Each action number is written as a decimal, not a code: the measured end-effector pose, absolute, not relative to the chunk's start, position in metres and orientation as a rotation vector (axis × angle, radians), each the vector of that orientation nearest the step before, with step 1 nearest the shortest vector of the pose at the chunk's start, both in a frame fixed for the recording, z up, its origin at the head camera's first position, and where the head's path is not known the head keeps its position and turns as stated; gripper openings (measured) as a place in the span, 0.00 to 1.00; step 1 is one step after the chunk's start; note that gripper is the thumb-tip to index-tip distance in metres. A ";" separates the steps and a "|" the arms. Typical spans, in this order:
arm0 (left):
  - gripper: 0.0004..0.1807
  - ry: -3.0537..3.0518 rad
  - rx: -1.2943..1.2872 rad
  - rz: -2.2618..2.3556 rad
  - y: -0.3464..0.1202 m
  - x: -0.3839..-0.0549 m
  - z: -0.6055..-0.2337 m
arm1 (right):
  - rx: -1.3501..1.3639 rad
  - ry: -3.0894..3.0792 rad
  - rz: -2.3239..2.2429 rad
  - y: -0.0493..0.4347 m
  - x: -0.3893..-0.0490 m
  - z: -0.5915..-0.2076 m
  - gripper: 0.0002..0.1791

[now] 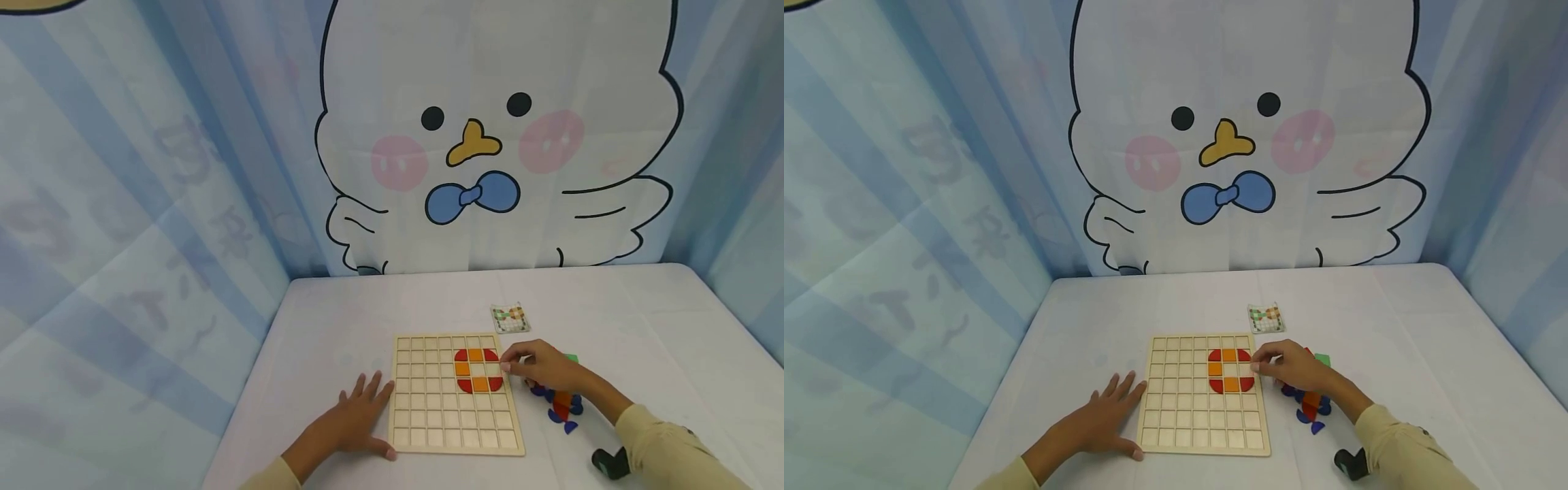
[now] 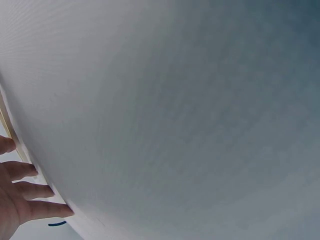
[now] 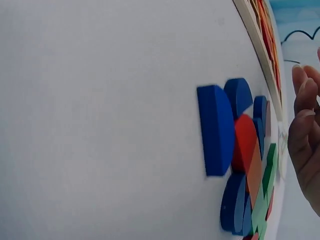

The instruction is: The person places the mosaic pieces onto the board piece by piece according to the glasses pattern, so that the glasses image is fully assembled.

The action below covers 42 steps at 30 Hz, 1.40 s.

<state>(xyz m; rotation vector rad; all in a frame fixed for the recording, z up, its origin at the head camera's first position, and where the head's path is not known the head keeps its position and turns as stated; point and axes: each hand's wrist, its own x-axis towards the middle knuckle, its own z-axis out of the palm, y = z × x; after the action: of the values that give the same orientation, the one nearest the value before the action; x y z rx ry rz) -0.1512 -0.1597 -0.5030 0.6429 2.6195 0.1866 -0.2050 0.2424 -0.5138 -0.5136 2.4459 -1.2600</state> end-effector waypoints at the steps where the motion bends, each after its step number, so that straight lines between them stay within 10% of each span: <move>1: 0.67 2.621 0.645 0.186 -0.160 -0.152 -0.503 | -0.488 2.457 -1.264 0.245 -0.206 -0.513 0.16; 42: 0.66 2.621 0.611 0.163 -0.158 -0.153 -0.505 | -0.662 2.503 -0.928 0.324 -0.176 -0.507 0.12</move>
<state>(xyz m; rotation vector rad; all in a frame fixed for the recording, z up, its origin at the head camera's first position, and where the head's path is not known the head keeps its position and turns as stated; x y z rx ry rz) -0.1526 -0.1580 -0.5045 0.6109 2.6213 0.1634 -0.1762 0.3239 -0.5068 -0.6624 2.5027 -0.9277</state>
